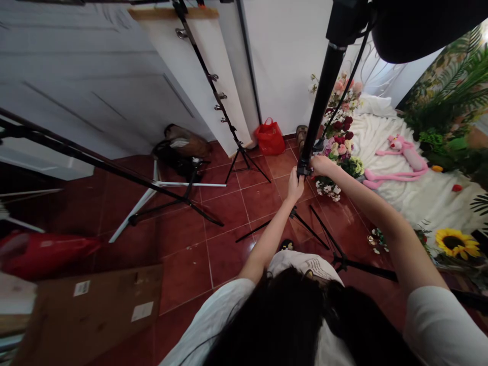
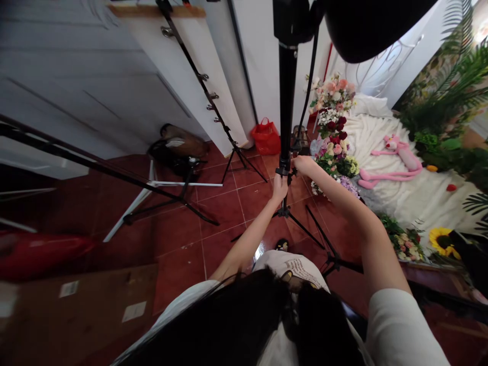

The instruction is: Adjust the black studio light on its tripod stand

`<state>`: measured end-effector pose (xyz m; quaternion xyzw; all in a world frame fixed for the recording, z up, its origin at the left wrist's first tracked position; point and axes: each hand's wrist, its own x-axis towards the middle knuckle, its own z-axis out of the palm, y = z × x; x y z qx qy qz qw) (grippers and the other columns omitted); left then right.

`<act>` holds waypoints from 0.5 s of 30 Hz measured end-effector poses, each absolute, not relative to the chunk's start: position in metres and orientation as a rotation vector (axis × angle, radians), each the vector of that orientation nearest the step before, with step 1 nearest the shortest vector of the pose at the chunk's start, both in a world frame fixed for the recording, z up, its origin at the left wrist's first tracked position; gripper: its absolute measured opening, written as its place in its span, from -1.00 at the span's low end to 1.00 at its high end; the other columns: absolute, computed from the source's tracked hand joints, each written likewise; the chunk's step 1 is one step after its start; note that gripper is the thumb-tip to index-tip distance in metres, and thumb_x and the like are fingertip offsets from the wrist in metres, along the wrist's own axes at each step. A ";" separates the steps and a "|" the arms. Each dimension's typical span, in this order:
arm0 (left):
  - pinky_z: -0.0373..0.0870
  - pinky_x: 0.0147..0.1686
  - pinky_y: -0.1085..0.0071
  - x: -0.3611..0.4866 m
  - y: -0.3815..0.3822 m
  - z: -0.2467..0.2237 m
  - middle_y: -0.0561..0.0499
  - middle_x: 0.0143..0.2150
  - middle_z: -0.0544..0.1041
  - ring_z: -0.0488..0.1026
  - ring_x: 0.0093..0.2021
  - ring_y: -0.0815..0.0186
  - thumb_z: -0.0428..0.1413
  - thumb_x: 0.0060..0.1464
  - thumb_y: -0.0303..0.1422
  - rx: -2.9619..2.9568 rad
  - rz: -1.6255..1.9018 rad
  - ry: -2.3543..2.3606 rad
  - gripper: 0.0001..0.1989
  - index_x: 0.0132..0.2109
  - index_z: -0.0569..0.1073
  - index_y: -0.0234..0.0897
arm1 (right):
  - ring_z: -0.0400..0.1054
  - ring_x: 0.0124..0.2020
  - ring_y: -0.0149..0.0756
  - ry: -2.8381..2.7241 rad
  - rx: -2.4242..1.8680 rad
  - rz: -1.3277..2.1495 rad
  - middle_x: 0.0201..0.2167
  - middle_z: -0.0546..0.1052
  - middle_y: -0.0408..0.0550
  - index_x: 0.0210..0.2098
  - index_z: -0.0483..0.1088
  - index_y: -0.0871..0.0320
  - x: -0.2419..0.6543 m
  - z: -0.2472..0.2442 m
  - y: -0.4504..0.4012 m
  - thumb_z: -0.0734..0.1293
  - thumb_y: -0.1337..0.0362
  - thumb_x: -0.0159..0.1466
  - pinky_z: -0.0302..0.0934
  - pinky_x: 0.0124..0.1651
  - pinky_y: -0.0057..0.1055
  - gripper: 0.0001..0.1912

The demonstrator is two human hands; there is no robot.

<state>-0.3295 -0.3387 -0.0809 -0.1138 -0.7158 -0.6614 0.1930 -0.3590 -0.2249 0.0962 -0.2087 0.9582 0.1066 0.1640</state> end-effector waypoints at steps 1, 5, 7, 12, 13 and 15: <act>0.45 0.09 0.12 -0.329 -0.339 -0.081 -0.20 -0.08 0.53 0.51 0.00 0.12 -0.17 0.27 0.19 -0.322 -1.855 -2.013 -0.41 -0.07 0.42 -0.21 | 0.57 0.00 0.02 2.712 -0.609 0.328 -0.08 0.66 0.21 0.03 0.57 0.26 -0.361 0.098 -0.227 0.52 0.32 0.16 0.37 -0.07 -0.38 -0.57; 0.45 0.07 0.12 -0.329 -0.339 -0.081 -0.16 -0.10 0.52 0.51 -0.02 0.14 -0.18 0.28 0.18 -0.331 -1.856 -2.028 -0.43 -0.05 0.40 -0.19 | 0.58 -0.04 0.03 2.695 -0.685 0.388 -0.11 0.67 0.21 -0.02 0.59 0.29 -0.367 0.099 -0.228 0.56 0.30 0.11 0.34 -0.13 -0.42 -0.56; 0.45 0.06 0.12 -0.330 -0.340 -0.082 -0.16 -0.10 0.52 0.51 -0.03 0.14 -0.18 0.29 0.17 -0.338 -1.861 -2.032 -0.44 -0.04 0.40 -0.19 | 0.57 -0.04 0.03 2.719 -0.732 0.393 -0.12 0.66 0.23 -0.01 0.57 0.30 -0.365 0.094 -0.224 0.52 0.28 0.17 0.32 -0.13 -0.40 -0.59; 0.47 0.05 0.10 -0.331 -0.339 -0.083 -0.18 -0.11 0.52 0.51 -0.04 0.12 -0.18 0.27 0.20 -0.300 -1.860 -2.039 -0.41 -0.05 0.41 -0.20 | 0.56 -0.07 -0.03 2.910 -0.698 0.329 -0.18 0.65 0.28 0.05 0.48 0.35 -0.341 0.066 -0.213 0.28 0.33 0.37 0.27 -0.12 -0.37 -0.68; 0.47 0.05 0.10 -0.331 -0.339 -0.083 -0.18 -0.11 0.52 0.52 -0.04 0.12 -0.17 0.26 0.20 -0.290 -1.859 -2.037 -0.42 -0.06 0.41 -0.20 | 0.55 -0.08 -0.04 2.954 -0.678 0.299 -0.19 0.65 0.28 0.07 0.45 0.36 -0.336 0.059 -0.211 0.22 0.36 0.40 0.26 -0.11 -0.36 -0.68; 0.46 0.06 0.09 -0.331 -0.339 -0.082 -0.18 -0.12 0.52 0.52 -0.05 0.12 -0.15 0.26 0.20 -0.278 -1.864 -2.034 -0.42 -0.08 0.42 -0.20 | 0.53 -0.07 -0.06 3.011 -0.676 0.231 -0.18 0.64 0.28 0.10 0.42 0.37 -0.328 0.048 -0.210 0.14 0.40 0.43 0.24 -0.09 -0.35 -0.65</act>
